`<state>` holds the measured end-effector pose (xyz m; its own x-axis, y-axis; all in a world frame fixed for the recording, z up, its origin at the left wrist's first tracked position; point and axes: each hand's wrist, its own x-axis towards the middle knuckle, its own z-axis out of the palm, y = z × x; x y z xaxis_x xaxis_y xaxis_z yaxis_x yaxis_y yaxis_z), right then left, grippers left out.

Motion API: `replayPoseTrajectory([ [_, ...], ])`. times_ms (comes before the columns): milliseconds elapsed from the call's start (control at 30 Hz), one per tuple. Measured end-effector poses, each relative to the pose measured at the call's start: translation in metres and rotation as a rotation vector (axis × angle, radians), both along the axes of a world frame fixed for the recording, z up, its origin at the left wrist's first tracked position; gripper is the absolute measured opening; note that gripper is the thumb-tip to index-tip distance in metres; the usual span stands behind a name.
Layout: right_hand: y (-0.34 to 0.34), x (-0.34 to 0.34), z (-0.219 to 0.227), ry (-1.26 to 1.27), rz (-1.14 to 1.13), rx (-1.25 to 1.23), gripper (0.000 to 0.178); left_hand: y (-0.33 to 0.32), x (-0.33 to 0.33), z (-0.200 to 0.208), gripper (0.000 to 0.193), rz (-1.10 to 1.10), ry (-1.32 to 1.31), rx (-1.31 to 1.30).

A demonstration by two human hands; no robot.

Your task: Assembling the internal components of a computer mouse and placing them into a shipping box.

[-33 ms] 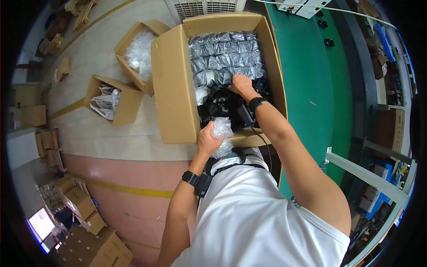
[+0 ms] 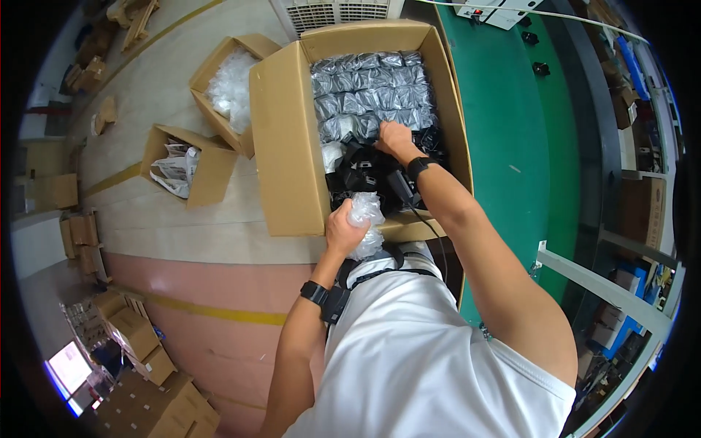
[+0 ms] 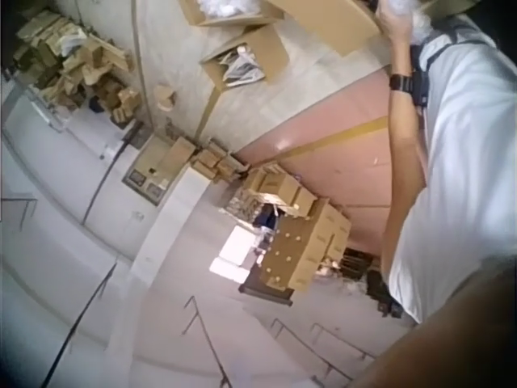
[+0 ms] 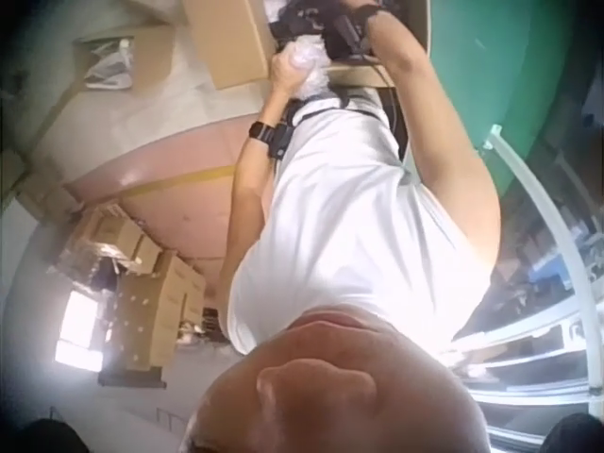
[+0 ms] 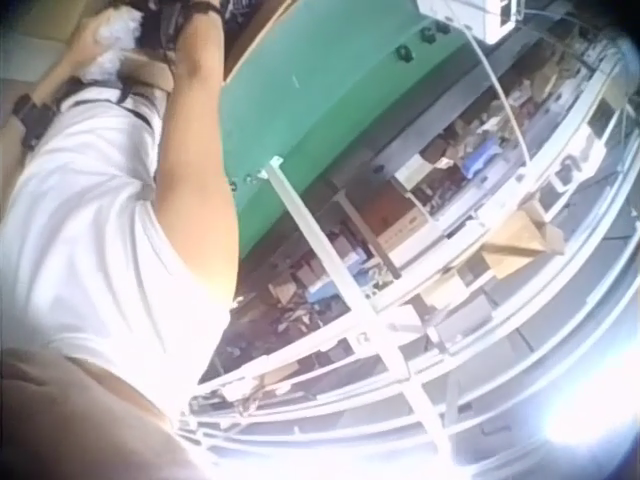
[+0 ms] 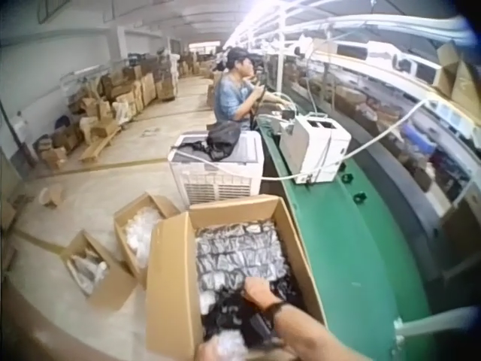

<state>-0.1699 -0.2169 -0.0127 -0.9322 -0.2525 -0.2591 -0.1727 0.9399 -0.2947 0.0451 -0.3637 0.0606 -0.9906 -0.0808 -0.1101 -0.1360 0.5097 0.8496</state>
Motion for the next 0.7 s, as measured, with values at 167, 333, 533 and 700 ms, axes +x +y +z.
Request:
replayPoseTrajectory([
  [167,0.002,-0.001,-0.034,-0.028,-0.084,0.054,0.03,0.004,-0.002,0.0,0.032,0.0,-0.021,-0.007],
  [333,-0.009,0.041,0.0,0.013,-0.094,-0.553,0.023,0.0,0.003,-0.01,0.036,0.006,0.075,-0.048],
  [533,0.009,0.132,0.058,-0.46,0.265,-0.731,0.021,0.004,0.001,0.012,0.061,0.02,-0.019,0.079],
  [700,0.032,0.054,0.061,-0.734,-0.065,-0.827,0.024,-0.002,-0.005,-0.001,0.038,-0.046,-0.019,0.004],
])
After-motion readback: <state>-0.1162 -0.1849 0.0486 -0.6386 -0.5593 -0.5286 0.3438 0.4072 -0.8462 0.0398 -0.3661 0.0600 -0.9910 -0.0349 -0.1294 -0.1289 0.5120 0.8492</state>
